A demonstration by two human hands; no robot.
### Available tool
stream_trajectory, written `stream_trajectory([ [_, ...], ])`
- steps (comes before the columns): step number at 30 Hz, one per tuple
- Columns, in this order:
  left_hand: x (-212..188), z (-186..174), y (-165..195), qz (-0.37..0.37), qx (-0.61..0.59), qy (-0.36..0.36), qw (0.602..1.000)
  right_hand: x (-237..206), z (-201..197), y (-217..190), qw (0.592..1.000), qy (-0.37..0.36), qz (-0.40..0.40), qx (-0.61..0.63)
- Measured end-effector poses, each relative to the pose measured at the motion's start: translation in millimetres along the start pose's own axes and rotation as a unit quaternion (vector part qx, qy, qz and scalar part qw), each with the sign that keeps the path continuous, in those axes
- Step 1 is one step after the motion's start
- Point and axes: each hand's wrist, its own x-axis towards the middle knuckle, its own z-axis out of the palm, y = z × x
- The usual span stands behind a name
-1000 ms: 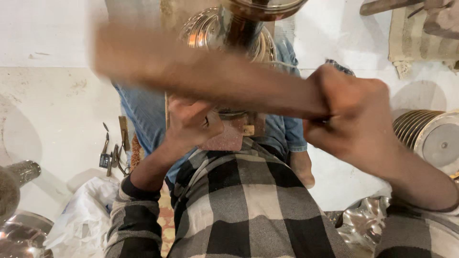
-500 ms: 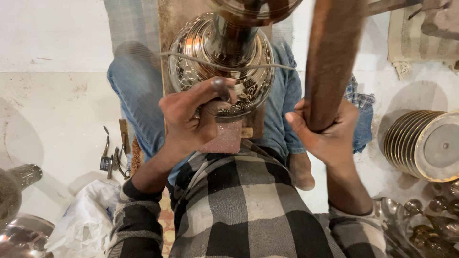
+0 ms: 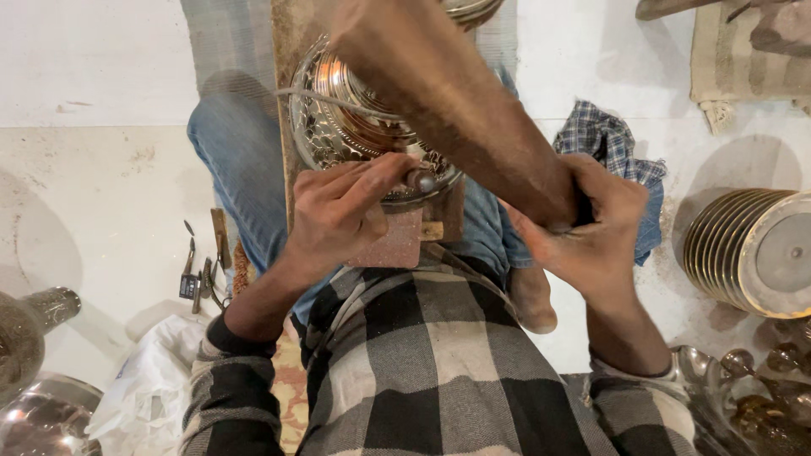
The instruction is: The person sits on the floor with a brass vessel held against a work support and decorates its surface by hand. They hold a chisel against the brass with one hand and strike it repeatedly with a wooden mallet held in the other hand, repositioning the chisel between strikes to work across the vessel's decorated band.
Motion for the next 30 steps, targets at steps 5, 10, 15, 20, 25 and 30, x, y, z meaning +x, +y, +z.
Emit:
stream_trajectory([
  [5,-18,11,1,-0.025,0.013,0.015,1.000,12,-20,-11,0.997,-0.024,-0.057,0.041],
  [10,-39,31,-8,-0.036,0.056,0.026,0.997,26,-38,-31,0.973,-0.112,-0.102,-0.172],
  [15,-49,33,-16,-0.052,0.063,0.010,0.997,32,-28,-39,0.979,-0.130,-0.097,-0.127],
  [20,-45,33,-11,-0.019,0.053,0.044,0.997,30,-22,-34,0.986,-0.136,-0.084,-0.055],
  [25,-41,34,-16,-0.049,0.051,0.008,0.997,29,-23,-28,0.980,-0.145,-0.072,-0.115],
  [30,-34,35,-21,-0.014,0.051,0.002,0.999,30,-25,-27,0.972,-0.120,-0.065,-0.193],
])
